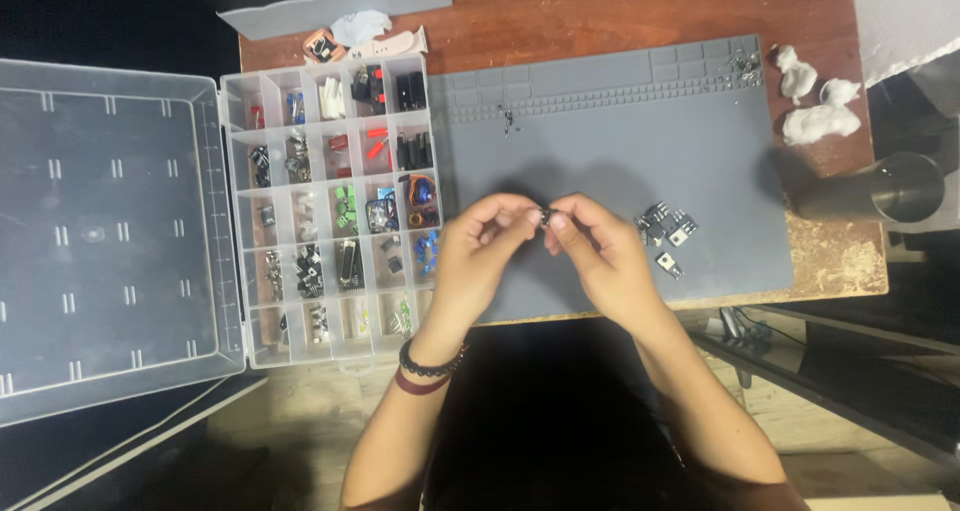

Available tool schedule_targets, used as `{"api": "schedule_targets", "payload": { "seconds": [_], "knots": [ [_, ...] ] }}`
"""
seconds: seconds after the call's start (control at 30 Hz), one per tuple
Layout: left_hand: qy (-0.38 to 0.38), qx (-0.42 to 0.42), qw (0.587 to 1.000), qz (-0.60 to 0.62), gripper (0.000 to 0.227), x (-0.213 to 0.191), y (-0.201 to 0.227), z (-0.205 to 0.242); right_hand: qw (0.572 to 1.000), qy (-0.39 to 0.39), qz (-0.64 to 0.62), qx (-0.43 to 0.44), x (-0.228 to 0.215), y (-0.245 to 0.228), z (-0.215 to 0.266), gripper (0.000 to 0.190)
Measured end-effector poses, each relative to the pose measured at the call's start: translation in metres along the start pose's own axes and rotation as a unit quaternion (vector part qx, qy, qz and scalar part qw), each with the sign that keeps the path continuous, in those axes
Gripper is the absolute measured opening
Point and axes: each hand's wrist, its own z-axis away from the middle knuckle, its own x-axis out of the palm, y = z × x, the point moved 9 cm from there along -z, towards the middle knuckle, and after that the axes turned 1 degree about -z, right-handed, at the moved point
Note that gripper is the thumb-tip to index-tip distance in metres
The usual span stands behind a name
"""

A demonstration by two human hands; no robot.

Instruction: The person assembles small electronic components on a gray mat, picking parts from a compartmentalized plastic box and connecting them by hand. The person repeatedly picks up small black and silver pieces, aligns them, and places them on the mat.

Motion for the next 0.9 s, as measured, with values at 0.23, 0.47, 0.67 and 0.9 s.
{"api": "schedule_targets", "payload": {
  "seconds": [0.23, 0.47, 0.67, 0.9],
  "knots": [
    [0.044, 0.137, 0.98, -0.138, 0.01, -0.004, 0.047, 0.011, 0.989, 0.029, 0.132, -0.063, -0.001, -0.023, 0.005, 0.016],
    [0.046, 0.08, 0.992, -0.08, 0.011, -0.005, 0.018, 0.007, 0.982, 0.059, 0.158, -0.089, -0.003, -0.023, 0.006, 0.013],
    [0.003, 0.08, 0.996, -0.039, 0.01, -0.008, 0.01, 0.01, 0.988, -0.019, 0.122, -0.097, 0.003, -0.024, 0.007, 0.016],
    [0.114, 0.258, 0.94, -0.19, 0.006, -0.048, 0.055, 0.066, 0.992, -0.056, 0.092, -0.068, 0.005, -0.029, 0.022, 0.015]
  ]
}}
